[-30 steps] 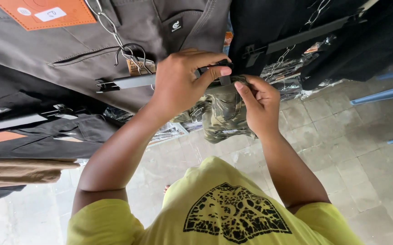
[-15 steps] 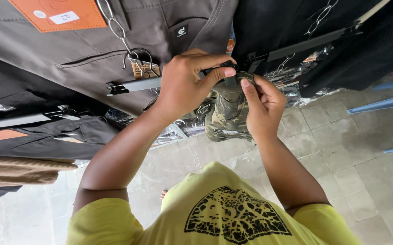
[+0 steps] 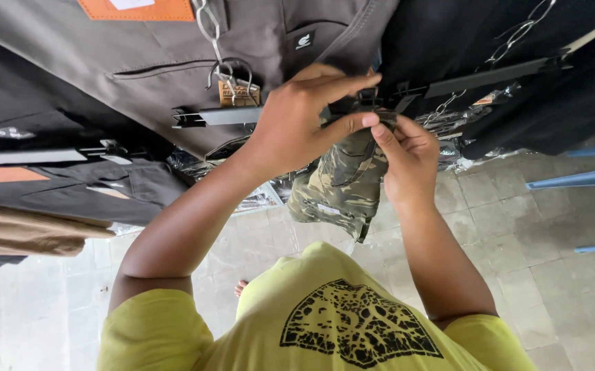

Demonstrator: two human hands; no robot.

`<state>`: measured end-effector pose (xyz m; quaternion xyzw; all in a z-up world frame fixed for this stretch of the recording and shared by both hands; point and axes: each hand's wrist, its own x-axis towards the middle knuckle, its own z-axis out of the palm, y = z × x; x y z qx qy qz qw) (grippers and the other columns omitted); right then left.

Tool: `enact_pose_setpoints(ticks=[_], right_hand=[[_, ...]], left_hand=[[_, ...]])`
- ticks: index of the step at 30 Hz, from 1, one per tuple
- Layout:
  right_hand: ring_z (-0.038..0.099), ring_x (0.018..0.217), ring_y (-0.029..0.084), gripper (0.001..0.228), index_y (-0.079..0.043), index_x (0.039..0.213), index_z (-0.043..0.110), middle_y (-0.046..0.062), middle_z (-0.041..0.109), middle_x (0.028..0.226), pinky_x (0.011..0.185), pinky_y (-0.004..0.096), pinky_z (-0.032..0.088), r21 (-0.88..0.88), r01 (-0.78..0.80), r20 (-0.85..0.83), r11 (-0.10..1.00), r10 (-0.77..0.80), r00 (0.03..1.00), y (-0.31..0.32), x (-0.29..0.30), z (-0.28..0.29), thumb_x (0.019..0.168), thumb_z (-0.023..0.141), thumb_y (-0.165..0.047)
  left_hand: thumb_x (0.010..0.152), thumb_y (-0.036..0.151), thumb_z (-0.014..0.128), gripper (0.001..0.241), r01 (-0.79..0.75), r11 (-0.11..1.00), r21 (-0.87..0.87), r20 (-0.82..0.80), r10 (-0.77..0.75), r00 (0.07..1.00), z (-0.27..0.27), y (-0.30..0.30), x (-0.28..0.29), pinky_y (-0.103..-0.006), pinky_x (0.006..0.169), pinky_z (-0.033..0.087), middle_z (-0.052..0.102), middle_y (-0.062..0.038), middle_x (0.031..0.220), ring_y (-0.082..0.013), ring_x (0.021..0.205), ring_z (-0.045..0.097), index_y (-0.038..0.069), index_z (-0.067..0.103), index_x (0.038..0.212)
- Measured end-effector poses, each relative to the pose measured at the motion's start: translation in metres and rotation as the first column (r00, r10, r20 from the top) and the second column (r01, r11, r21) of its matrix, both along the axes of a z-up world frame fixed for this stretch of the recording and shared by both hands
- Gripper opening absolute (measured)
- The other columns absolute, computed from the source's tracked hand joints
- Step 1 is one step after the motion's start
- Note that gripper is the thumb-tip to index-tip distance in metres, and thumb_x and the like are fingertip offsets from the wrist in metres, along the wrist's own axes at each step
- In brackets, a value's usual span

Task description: The person folds a pair of camouflage shorts and a pair of gray shorts by hand. They then hang the folded gray shorts on a metal clothing rack among other garments.

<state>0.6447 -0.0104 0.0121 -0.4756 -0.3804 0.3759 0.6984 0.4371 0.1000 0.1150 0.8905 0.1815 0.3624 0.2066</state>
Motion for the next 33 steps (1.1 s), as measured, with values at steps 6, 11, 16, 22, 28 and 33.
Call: enact_pose_setpoints(ticks=[6,11,16,22,28,33], right_hand=[[0.074,0.102,0.006,0.034,0.000,0.131,0.085,0.001,0.086,0.112,0.094,0.025,0.064,-0.024,0.023,0.018,0.999,-0.023,1.000,0.005,0.012,-0.016,0.107,0.093,-0.023],[0.086,0.102,0.018,0.027,0.000,0.135,0.084,0.015,0.087,0.107,0.094,0.035,0.072,0.027,0.031,0.152,0.999,-0.035,0.988,0.013,0.040,-0.063,0.111,0.094,-0.006],[0.084,0.113,0.018,0.040,-0.003,0.147,0.081,0.015,0.086,0.123,0.101,0.034,0.071,-0.054,-0.079,0.278,0.995,0.091,0.956,0.018,0.047,-0.041,0.109,0.094,-0.004],[0.069,0.146,0.025,0.056,0.008,0.172,0.058,0.025,0.072,0.159,0.130,0.035,0.058,-0.065,-0.136,0.481,0.989,0.150,0.864,0.009,0.041,-0.004,0.119,0.076,0.003],[0.073,0.137,0.023,0.042,0.008,0.160,0.066,0.021,0.077,0.148,0.121,0.034,0.059,-0.112,-0.111,0.500,0.988,0.152,0.852,0.001,0.039,-0.002,0.122,0.078,-0.006],[0.068,0.124,0.016,0.061,0.000,0.182,0.055,0.020,0.075,0.140,0.110,0.026,0.055,-0.085,-0.151,0.485,0.985,0.173,0.857,-0.005,0.030,0.014,0.124,0.075,-0.004]], left_hand=[[0.127,0.023,0.081,0.035,-0.021,0.914,0.404,0.061,-0.004,0.998,-0.019,-0.034,-0.062,-0.0488,0.115,0.065,0.076,-0.012,0.155,-0.0369,0.138,0.075,0.006,0.071,0.156],[0.092,0.036,0.112,0.066,-0.641,0.754,0.145,0.393,0.550,0.737,-0.187,-0.070,-0.134,-0.0551,0.110,0.051,0.063,-0.015,0.131,-0.0420,0.122,0.063,0.008,0.063,0.126],[0.092,0.010,0.108,0.102,-0.564,0.730,-0.385,0.216,0.666,0.714,-0.247,-0.078,-0.166,-0.0588,0.123,0.053,0.055,-0.027,0.161,-0.0496,0.146,0.064,-0.004,0.044,0.171],[0.121,0.030,0.075,0.020,-0.252,0.583,-0.773,0.249,0.643,0.724,-0.221,-0.062,-0.177,-0.0286,0.080,0.033,0.038,0.010,0.090,-0.0057,0.084,0.040,0.016,0.069,0.134],[0.126,0.023,0.066,0.017,-0.178,0.670,-0.721,0.420,0.627,0.656,-0.161,-0.072,-0.189,-0.0264,0.070,0.025,0.027,0.010,0.089,-0.0038,0.077,0.027,0.018,0.051,0.120],[0.125,0.018,0.071,0.033,-0.218,0.715,-0.664,0.451,0.616,0.646,-0.138,-0.084,-0.203,-0.0241,0.072,0.026,0.026,0.009,0.091,-0.0047,0.079,0.028,0.004,0.063,0.155]])
